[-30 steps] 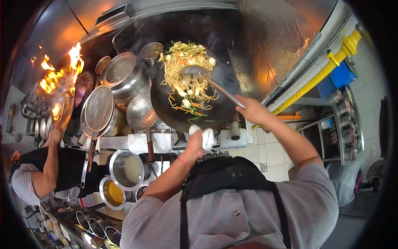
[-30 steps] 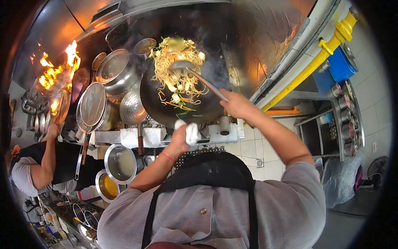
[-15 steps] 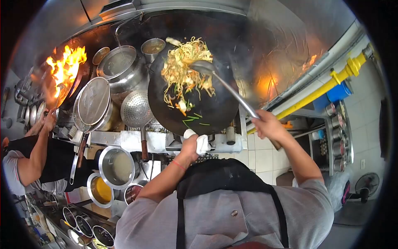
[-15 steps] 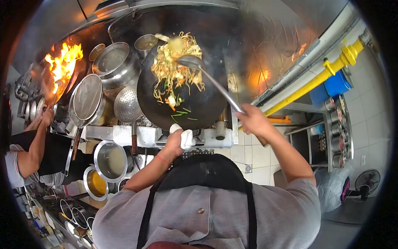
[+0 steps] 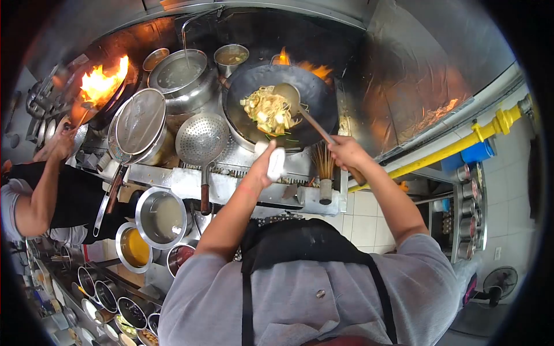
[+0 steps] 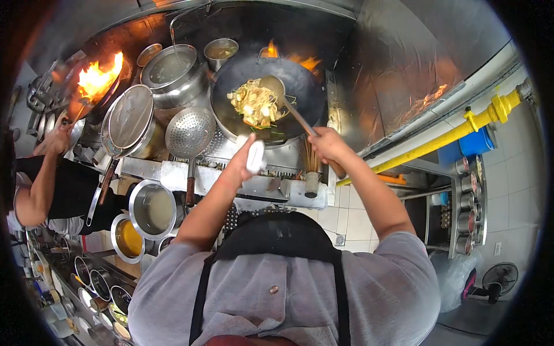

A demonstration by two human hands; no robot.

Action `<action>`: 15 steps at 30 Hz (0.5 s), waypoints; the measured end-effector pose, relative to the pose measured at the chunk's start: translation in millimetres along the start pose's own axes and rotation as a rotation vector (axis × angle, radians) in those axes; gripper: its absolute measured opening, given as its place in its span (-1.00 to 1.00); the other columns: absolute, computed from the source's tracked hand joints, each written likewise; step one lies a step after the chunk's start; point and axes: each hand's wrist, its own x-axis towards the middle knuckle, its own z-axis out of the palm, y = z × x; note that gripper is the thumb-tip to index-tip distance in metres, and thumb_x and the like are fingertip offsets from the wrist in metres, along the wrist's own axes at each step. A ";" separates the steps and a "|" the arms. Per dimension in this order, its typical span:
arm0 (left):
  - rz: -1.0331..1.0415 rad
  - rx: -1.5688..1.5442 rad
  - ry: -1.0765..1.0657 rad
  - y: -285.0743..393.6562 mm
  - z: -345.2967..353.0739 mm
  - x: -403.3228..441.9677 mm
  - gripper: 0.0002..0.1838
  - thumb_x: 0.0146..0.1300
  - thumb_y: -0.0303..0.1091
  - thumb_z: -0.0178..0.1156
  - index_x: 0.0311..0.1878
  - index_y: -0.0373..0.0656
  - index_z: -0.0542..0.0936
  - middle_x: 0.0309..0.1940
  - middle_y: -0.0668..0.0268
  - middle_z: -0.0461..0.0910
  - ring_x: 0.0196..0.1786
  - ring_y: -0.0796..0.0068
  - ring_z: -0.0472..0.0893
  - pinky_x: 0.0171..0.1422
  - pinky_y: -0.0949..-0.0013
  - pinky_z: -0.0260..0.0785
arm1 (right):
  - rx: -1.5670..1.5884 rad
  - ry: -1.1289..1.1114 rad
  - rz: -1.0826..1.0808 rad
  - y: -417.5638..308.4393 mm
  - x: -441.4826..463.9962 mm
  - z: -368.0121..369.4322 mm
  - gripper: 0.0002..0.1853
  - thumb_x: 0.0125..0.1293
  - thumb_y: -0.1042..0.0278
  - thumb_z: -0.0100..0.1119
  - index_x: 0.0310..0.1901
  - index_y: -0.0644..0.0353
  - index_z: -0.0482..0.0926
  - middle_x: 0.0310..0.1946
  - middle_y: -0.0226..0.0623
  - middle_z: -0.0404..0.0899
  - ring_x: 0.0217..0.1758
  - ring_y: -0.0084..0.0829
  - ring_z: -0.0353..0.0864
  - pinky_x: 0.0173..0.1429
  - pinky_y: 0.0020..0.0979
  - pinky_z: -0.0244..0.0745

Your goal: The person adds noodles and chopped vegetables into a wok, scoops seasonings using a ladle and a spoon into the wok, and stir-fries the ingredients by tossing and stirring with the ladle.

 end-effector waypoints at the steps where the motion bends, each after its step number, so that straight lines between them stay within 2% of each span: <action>1: 0.001 -0.071 -0.076 -6.7 -16.3 -6.2 -0.62 0.23 0.19 0.14 -0.43 0.10 0.54 -0.61 0.45 0.51 -0.58 0.41 0.50 -0.46 0.17 0.40 | -0.024 0.091 0.006 -6.3 -1.6 -2.9 -0.79 0.35 0.38 0.06 -0.09 0.33 0.47 -0.62 -0.34 0.41 -0.80 -0.48 0.34 -0.76 -0.36 0.27; 3: -0.004 -0.131 -0.134 -21.8 -41.5 -3.0 -0.64 0.25 0.16 0.12 -0.43 0.10 0.54 -0.59 0.46 0.52 -0.56 0.41 0.51 -0.44 0.16 0.41 | -0.065 0.143 -0.069 4.0 50.9 -7.6 -0.77 0.35 0.37 0.06 -0.06 0.34 0.47 -0.61 -0.34 0.41 -0.80 -0.51 0.33 -0.77 -0.38 0.27; 5: -0.036 -0.410 -0.056 -27.2 -53.4 7.3 -0.63 0.31 0.10 -0.02 -0.29 0.02 0.56 -0.40 0.29 0.57 -0.35 0.23 0.56 -0.21 0.04 0.49 | -0.101 0.196 -0.149 9.4 95.4 -3.1 -0.75 0.36 0.36 0.05 -0.04 0.35 0.47 -0.60 -0.35 0.41 -0.80 -0.53 0.31 -0.77 -0.40 0.26; 6: -0.033 -0.405 -0.049 -19.3 -36.2 -7.9 -0.63 0.31 0.10 -0.02 -0.29 0.02 0.56 -0.40 0.29 0.57 -0.35 0.23 0.56 -0.21 0.04 0.49 | -0.026 0.127 -0.147 7.9 108.7 4.2 -0.72 0.35 0.35 0.05 0.01 0.34 0.47 -0.59 -0.32 0.42 -0.81 -0.50 0.32 -0.78 -0.38 0.25; 7: -0.092 -0.311 0.026 -4.6 -1.1 -36.1 -0.61 0.33 0.09 -0.12 -0.22 -0.01 0.53 -0.32 0.22 0.55 -0.27 0.12 0.54 -0.10 -0.10 0.45 | 0.044 0.059 -0.144 7.4 116.2 8.5 -0.68 0.34 0.35 0.06 0.05 0.33 0.46 -0.57 -0.30 0.43 -0.82 -0.47 0.32 -0.79 -0.37 0.25; 8: -0.155 -0.216 0.100 4.6 20.7 -48.9 -0.57 0.35 0.07 -0.21 -0.14 -0.04 0.51 -0.25 0.14 0.54 -0.19 0.01 0.51 0.01 -0.24 0.40 | -0.029 -0.067 -0.140 10.4 116.9 10.5 -0.62 0.30 0.33 0.09 0.12 0.28 0.46 -0.52 -0.15 0.53 -0.68 -0.25 0.52 -0.59 -0.25 0.44; 9: -0.187 -0.171 0.019 9.2 22.6 -33.8 -0.50 0.32 0.12 -0.30 -0.09 -0.05 0.49 -0.17 0.03 0.49 -0.14 -0.19 0.44 0.04 -0.45 0.28 | -0.247 0.009 -0.381 15.7 104.2 12.8 -0.57 0.28 0.34 0.08 0.18 0.23 0.42 -0.44 -0.08 0.57 -0.52 -0.13 0.58 -0.41 -0.19 0.49; 10: -0.161 -0.138 -0.025 11.8 27.3 -20.2 -0.59 0.35 0.02 -0.23 -0.09 -0.03 0.50 -0.18 0.11 0.51 -0.12 -0.04 0.47 0.05 -0.31 0.36 | -0.465 0.091 -0.622 23.5 86.8 14.0 -0.52 0.27 0.35 0.07 0.24 0.18 0.39 -0.37 -0.01 0.61 -0.36 -0.01 0.63 -0.23 -0.13 0.54; 11: -0.107 -0.080 0.029 13.5 33.6 12.5 -0.65 0.36 -0.04 -0.20 -0.11 -0.01 0.50 -0.22 0.16 0.52 -0.16 0.04 0.50 -0.01 -0.21 0.42 | -0.460 0.102 -0.622 14.1 57.1 9.0 -0.52 0.27 0.35 0.07 0.24 0.18 0.39 -0.37 -0.01 0.61 -0.36 -0.01 0.63 -0.23 -0.13 0.54; 12: -0.058 -0.023 0.086 10.0 29.5 49.9 -0.71 0.37 -0.10 -0.17 -0.13 0.01 0.50 -0.26 0.22 0.53 -0.20 0.13 0.52 -0.08 -0.12 0.47 | -0.714 0.117 -0.508 -2.3 14.0 2.0 -0.46 0.26 0.36 0.06 0.30 0.11 0.31 -0.24 0.01 0.61 -0.20 0.03 0.60 -0.08 -0.11 0.50; 13: -0.065 -0.011 0.084 9.3 21.7 74.0 -0.71 0.37 -0.10 -0.17 -0.13 0.01 0.50 -0.26 0.22 0.53 -0.20 0.13 0.52 -0.08 -0.12 0.47 | -0.963 0.131 -0.381 -7.7 -20.6 -1.6 -0.39 0.25 0.37 0.04 0.37 0.05 0.23 -0.11 0.03 0.61 -0.05 0.08 0.57 0.08 -0.10 0.46; 15: -0.170 0.014 0.057 -5.2 12.4 101.1 -0.78 0.40 -0.17 -0.14 -0.15 0.04 0.50 -0.37 0.35 0.55 -0.32 0.29 0.54 -0.29 0.10 0.50 | -0.802 0.057 -0.266 19.9 -68.3 -10.4 -0.33 0.26 0.37 0.01 0.42 -0.02 0.12 0.02 0.06 0.54 0.03 0.08 0.53 0.13 -0.08 0.44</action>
